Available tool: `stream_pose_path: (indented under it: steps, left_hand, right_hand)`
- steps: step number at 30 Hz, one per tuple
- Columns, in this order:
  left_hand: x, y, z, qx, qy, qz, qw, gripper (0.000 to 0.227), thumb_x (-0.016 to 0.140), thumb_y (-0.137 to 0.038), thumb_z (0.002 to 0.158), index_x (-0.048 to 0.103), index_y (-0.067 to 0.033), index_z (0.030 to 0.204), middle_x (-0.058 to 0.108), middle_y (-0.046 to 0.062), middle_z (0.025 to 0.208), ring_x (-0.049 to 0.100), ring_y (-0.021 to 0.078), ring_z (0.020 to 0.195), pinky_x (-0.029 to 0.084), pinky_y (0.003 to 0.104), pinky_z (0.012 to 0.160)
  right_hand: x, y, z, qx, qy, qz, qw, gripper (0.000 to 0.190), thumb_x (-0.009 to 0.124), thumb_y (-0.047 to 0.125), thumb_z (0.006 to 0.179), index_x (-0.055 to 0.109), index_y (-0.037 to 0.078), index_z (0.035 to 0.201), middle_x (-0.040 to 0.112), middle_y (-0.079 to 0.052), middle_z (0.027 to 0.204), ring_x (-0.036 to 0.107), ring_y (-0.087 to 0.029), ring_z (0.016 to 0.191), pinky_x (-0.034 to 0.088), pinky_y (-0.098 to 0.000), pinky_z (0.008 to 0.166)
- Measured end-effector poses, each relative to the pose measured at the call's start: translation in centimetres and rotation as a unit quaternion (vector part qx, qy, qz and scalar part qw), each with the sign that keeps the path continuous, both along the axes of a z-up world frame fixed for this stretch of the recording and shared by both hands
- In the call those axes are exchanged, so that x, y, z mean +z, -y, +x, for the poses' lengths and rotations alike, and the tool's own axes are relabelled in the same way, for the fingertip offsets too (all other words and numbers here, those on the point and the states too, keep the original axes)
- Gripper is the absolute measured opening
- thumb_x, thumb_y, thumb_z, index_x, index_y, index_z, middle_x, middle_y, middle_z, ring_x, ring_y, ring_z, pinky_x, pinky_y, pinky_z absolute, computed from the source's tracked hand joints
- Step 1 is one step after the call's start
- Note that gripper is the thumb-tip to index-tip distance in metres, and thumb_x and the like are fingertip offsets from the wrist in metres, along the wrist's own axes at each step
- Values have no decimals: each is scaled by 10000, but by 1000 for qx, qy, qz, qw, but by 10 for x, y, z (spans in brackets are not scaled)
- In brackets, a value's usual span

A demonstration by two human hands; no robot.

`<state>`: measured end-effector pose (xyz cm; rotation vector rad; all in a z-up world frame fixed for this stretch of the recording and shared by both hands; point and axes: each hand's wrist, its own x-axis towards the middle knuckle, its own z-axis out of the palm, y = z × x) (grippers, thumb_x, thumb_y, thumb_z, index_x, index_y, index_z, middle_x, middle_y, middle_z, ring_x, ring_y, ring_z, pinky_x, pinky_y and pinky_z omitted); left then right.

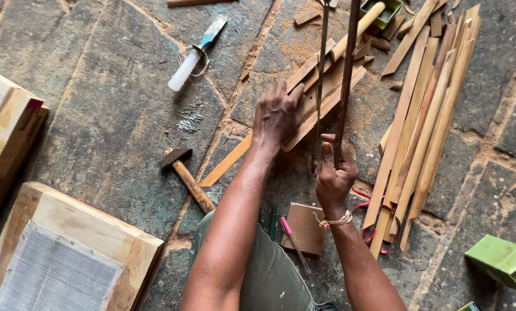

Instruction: The person measures and marks wooden slats with a ruler and pencil, then uses a hand saw to cut the slats to size. The person sits cross-legged on a stone floor, handling the wood and tools directly.

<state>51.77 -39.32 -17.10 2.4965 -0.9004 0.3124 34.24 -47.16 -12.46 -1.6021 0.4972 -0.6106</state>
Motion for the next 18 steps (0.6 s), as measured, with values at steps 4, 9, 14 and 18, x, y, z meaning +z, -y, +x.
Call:
stream_pose_path:
  steps: [4,9,14,18]
  left_hand:
    - [-5,-2,-9,19,33,0,999,269,552,-128,1039,737,-100,1233,729,257,1048,697,242,790,561,315,586]
    - [-1,0,-29,111,97,-12,989,279,593,-300,1026,720,-184,1246,716,256,1116,694,243,860,531,296,569]
    - [4,2,-31,108,-8,23,994,311,609,-314,1026,721,-223,1302,709,218,1119,651,208,771,520,289,529]
    - [5,4,-31,134,58,15,989,300,611,-345,1004,713,-277,1278,716,157,1157,667,194,853,523,285,577]
  right_hand:
    - [2,2,-2,7,1,-10,1000,200,625,235,1096,673,87,1222,515,95,700,433,-2,569,310,-199,496]
    - [9,6,-3,26,-41,-127,991,226,650,247,1110,707,73,1241,456,72,704,378,-24,608,270,-220,538]
    - [18,21,2,53,-38,-43,997,288,596,324,1064,697,97,1210,572,89,675,448,-6,484,326,-211,402]
    - [24,26,3,66,-49,-66,994,303,612,330,1077,694,88,1240,526,97,681,436,2,521,314,-207,422]
